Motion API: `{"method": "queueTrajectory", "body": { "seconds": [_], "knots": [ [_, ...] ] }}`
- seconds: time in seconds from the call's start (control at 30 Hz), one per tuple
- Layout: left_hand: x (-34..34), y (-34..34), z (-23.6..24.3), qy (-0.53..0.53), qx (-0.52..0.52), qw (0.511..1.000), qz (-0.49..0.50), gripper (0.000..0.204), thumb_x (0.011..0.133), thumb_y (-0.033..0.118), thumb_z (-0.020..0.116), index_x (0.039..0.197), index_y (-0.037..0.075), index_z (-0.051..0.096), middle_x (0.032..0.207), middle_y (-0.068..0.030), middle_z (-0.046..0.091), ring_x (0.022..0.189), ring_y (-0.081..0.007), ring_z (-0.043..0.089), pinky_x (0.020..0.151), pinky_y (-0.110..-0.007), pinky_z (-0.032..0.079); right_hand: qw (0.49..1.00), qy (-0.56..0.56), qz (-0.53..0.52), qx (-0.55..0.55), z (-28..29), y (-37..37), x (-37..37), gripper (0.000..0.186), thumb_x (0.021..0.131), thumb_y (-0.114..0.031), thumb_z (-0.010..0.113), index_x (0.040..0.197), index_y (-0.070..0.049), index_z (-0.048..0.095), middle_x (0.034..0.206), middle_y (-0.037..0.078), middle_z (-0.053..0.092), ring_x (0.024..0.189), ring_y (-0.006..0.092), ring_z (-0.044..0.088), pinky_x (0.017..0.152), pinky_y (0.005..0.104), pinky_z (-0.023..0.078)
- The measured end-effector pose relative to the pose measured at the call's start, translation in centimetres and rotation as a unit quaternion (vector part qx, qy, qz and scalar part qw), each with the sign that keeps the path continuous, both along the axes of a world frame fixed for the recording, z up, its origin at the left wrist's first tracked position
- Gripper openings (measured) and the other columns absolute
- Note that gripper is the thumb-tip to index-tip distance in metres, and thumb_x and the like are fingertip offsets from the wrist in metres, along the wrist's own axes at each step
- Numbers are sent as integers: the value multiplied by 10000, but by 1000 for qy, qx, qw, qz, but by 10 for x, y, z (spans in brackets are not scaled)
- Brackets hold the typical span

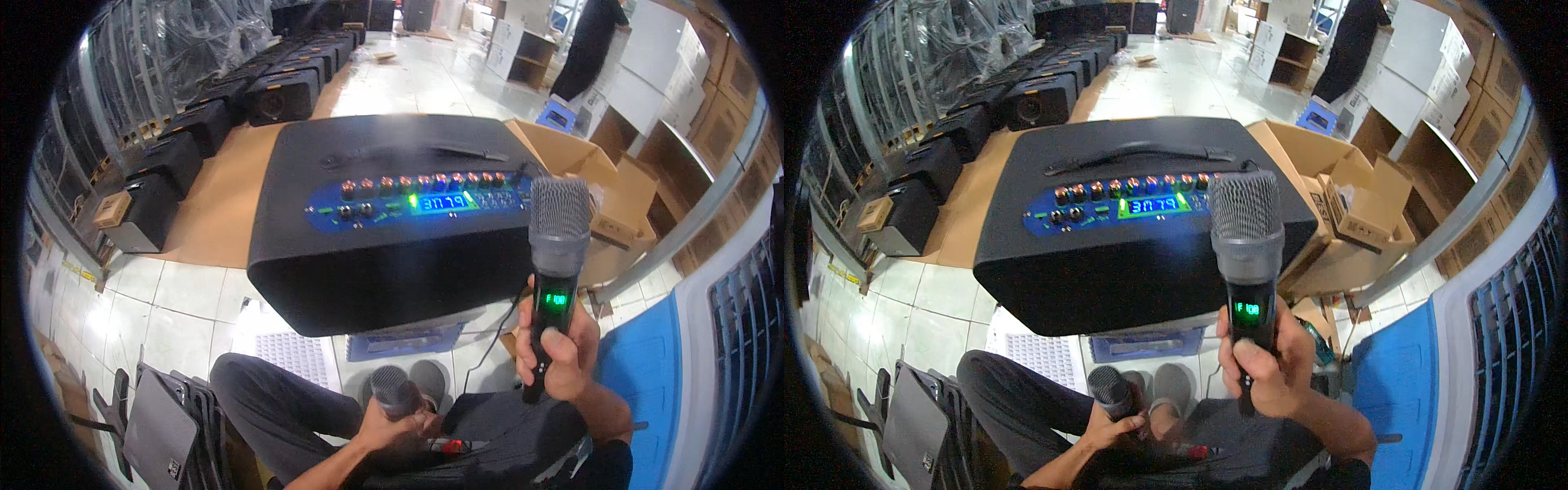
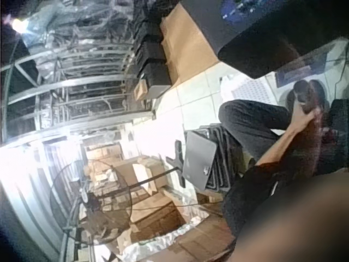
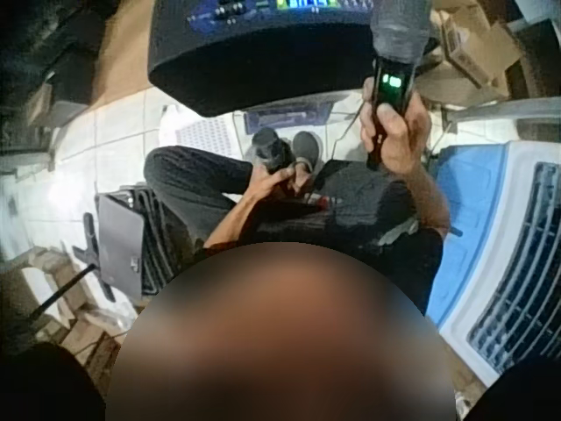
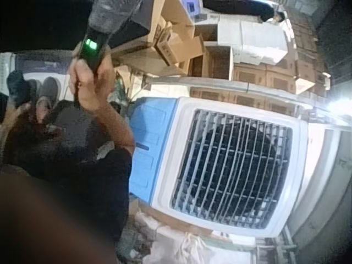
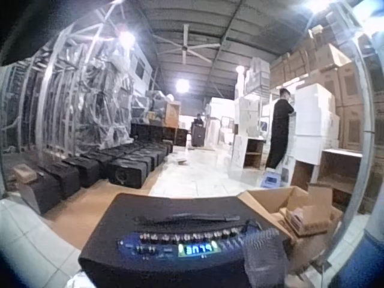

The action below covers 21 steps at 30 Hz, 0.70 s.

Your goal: The person unpacks two wireless microphones from a cardboard box, inserts purple batteries into each, and then tests them by speaking into the mics while adjusting the knobs on a nearby karaoke speaker.

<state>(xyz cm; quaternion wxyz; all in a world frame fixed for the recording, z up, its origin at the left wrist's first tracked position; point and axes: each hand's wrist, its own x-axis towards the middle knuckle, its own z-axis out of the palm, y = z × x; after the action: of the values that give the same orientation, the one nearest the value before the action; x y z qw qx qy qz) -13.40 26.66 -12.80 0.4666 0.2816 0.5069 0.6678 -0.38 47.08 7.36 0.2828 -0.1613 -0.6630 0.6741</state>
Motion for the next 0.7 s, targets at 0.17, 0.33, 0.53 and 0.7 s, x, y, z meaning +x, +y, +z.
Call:
{"method": "queueTrajectory", "body": {
  "seconds": [0.17, 0.33, 0.53, 0.7],
  "knots": [
    [-3, -1, 12, -38, 65, 988, -137, 710, 874, 34, 702, 1466, 64, 312, 1263, -112, 551, 1131, -214, 590, 993, -401, 485, 989, 101, 36, -105, -11, 14, -2, 709, 866, -320, 718, 1347, 60, 362, 926, 148, 586, 543, 170, 588, 439, 301, 509],
    [4, -2, 18, -150, 151, 946, -243, 698, 866, -60, 663, 1457, 33, 303, 1333, -151, 506, 1088, -242, 603, 978, -427, 493, 972, 141, 83, -169, -18, 29, 3, 869, 946, -358, 647, 1521, 62, 149, 1138, 181, 523, 636, 183, 590, 401, 315, 526],
    [-3, 6, 22, -150, 127, 961, -197, 788, 916, 12, 684, 1554, 66, 225, 1389, -140, 518, 1008, -190, 641, 898, -349, 567, 990, 115, 82, -29, -20, 38, 2, 923, 979, -418, 573, 1529, 85, 28, 1182, 176, 464, 614, 129, 573, 370, 235, 539],
    [1, 11, 17, -207, 160, 952, -157, 784, 893, -37, 658, 1536, 81, 226, 1294, -114, 537, 980, -180, 612, 858, -338, 554, 991, 95, 94, -19, -18, 41, 2, 924, 982, -429, 563, 1525, 85, 19, 1200, 189, 457, 612, 123, 584, 383, 231, 556]
  ]
}}
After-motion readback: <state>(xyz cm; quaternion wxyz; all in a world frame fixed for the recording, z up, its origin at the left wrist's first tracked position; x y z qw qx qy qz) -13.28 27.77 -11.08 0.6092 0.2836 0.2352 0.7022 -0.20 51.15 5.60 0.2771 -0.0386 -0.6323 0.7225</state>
